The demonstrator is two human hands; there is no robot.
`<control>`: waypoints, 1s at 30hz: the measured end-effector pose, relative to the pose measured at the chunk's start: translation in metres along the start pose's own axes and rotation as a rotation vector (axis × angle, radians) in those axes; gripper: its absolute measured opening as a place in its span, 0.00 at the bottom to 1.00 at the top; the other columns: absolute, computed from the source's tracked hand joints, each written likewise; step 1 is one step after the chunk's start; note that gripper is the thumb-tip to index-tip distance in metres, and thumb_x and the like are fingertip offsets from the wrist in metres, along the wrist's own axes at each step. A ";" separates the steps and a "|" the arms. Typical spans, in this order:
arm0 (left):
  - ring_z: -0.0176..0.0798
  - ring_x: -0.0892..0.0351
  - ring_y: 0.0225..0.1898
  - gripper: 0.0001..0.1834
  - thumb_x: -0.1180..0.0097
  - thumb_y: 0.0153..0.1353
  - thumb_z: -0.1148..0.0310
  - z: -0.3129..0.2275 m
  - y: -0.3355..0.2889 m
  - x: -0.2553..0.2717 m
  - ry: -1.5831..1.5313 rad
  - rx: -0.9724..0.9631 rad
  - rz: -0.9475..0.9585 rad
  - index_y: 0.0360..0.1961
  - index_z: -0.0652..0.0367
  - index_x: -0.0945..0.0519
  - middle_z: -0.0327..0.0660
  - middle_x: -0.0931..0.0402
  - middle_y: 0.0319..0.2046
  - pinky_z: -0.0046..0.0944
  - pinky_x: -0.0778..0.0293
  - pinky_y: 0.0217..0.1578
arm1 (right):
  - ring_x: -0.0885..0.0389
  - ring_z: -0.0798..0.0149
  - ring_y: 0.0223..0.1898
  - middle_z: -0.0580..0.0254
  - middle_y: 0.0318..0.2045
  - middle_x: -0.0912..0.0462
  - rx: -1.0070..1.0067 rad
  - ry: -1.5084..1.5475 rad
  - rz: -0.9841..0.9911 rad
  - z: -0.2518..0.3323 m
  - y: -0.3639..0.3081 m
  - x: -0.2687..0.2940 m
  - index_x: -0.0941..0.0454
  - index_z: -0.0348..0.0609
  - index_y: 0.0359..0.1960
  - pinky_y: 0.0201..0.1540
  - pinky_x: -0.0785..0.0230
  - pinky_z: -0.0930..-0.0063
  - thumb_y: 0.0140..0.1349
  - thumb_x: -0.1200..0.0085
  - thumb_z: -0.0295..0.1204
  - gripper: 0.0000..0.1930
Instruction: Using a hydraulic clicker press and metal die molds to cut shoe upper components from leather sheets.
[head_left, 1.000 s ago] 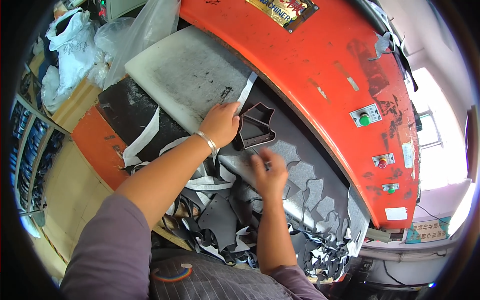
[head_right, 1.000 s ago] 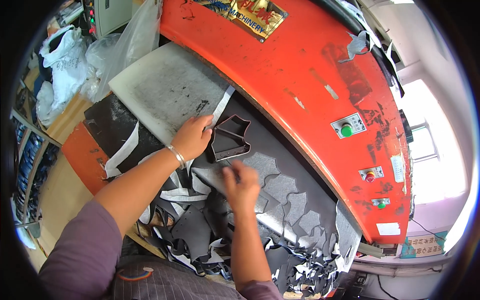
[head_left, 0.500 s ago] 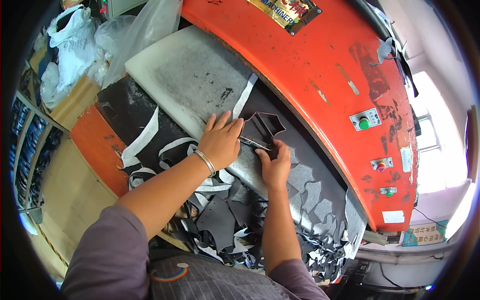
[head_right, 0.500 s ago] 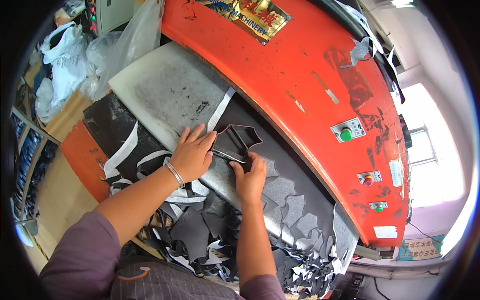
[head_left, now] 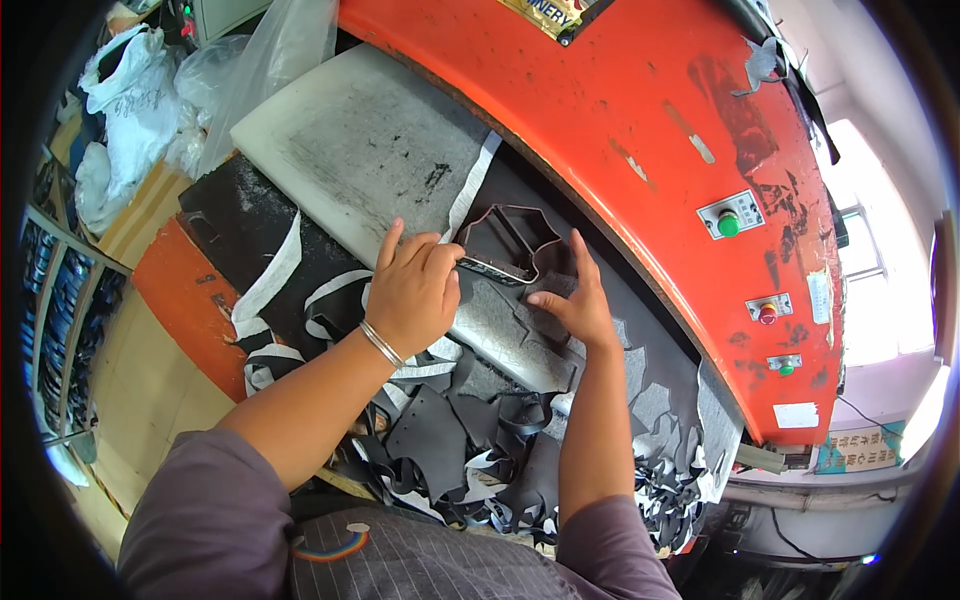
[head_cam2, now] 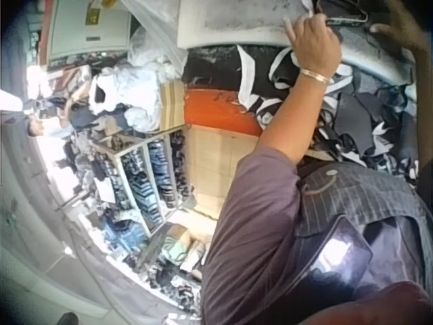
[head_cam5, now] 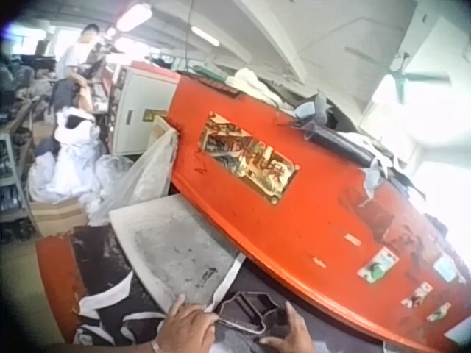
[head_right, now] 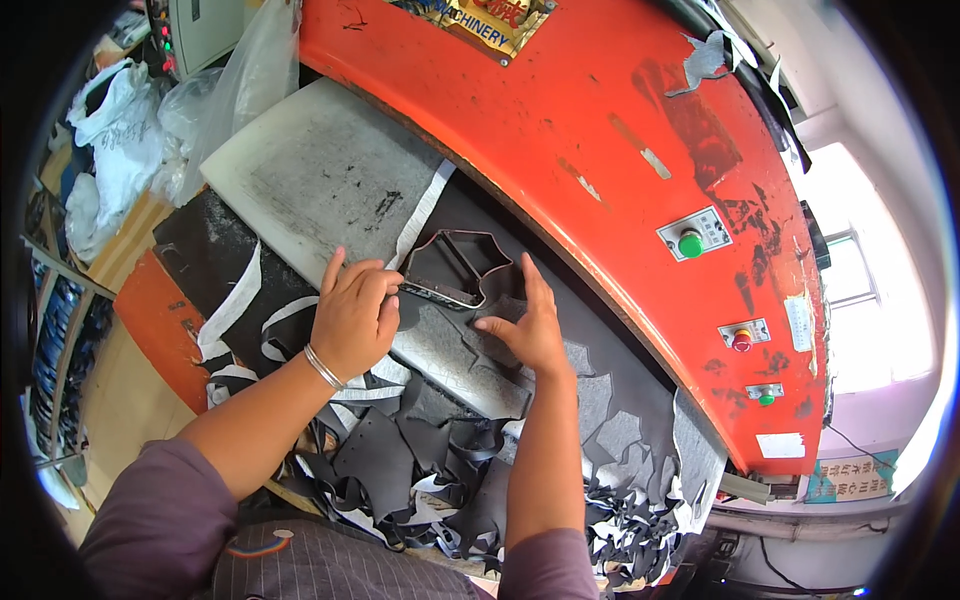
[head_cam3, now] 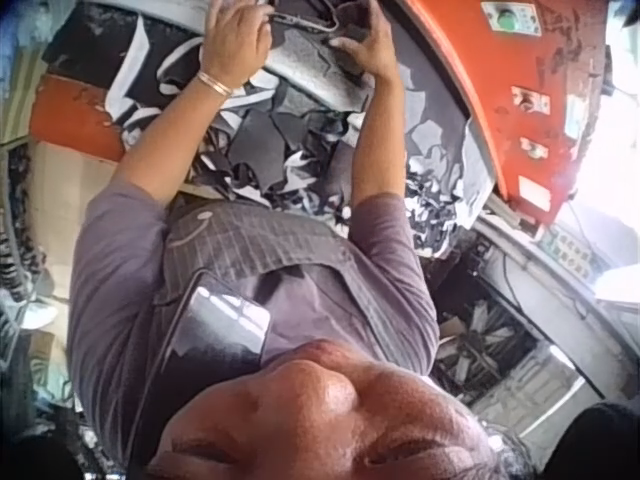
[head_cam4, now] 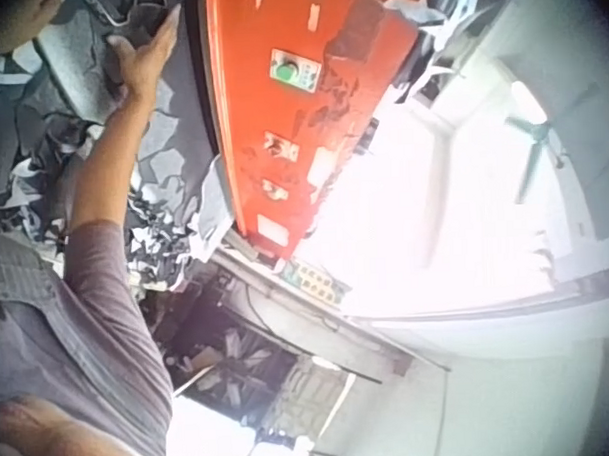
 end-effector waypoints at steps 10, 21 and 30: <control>0.48 0.38 0.63 0.28 0.51 0.58 0.71 0.010 -0.016 -0.024 0.091 0.003 0.096 0.61 0.65 0.36 0.46 0.24 0.51 0.57 0.54 0.66 | 0.41 0.48 0.66 0.50 0.64 0.35 -0.009 -0.119 0.132 0.004 0.001 -0.020 0.48 0.44 0.69 0.69 0.58 0.53 0.29 0.25 0.50 0.62; 0.49 0.34 0.61 0.25 0.51 0.58 0.70 0.020 -0.018 -0.021 0.066 -0.004 0.037 0.58 0.67 0.32 0.48 0.25 0.53 0.54 0.50 0.65 | 0.36 0.52 0.65 0.42 0.60 0.32 -0.096 -0.072 -0.033 0.006 -0.018 -0.037 0.52 0.31 0.68 0.69 0.61 0.52 0.37 0.28 0.49 0.61; 0.49 0.33 0.61 0.24 0.51 0.58 0.69 0.011 -0.009 -0.022 0.089 -0.066 0.023 0.56 0.68 0.31 0.49 0.24 0.51 0.53 0.48 0.63 | 0.36 0.51 0.65 0.40 0.59 0.31 -0.120 -0.113 -0.048 0.004 -0.020 -0.026 0.53 0.31 0.68 0.69 0.59 0.54 0.38 0.30 0.52 0.61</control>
Point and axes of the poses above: each hand's wrist, its own y-axis towards the middle knuckle, its own x-axis out of the back of the hand, z = x × y, the point moved 4 cm from there along y, towards the middle knuckle
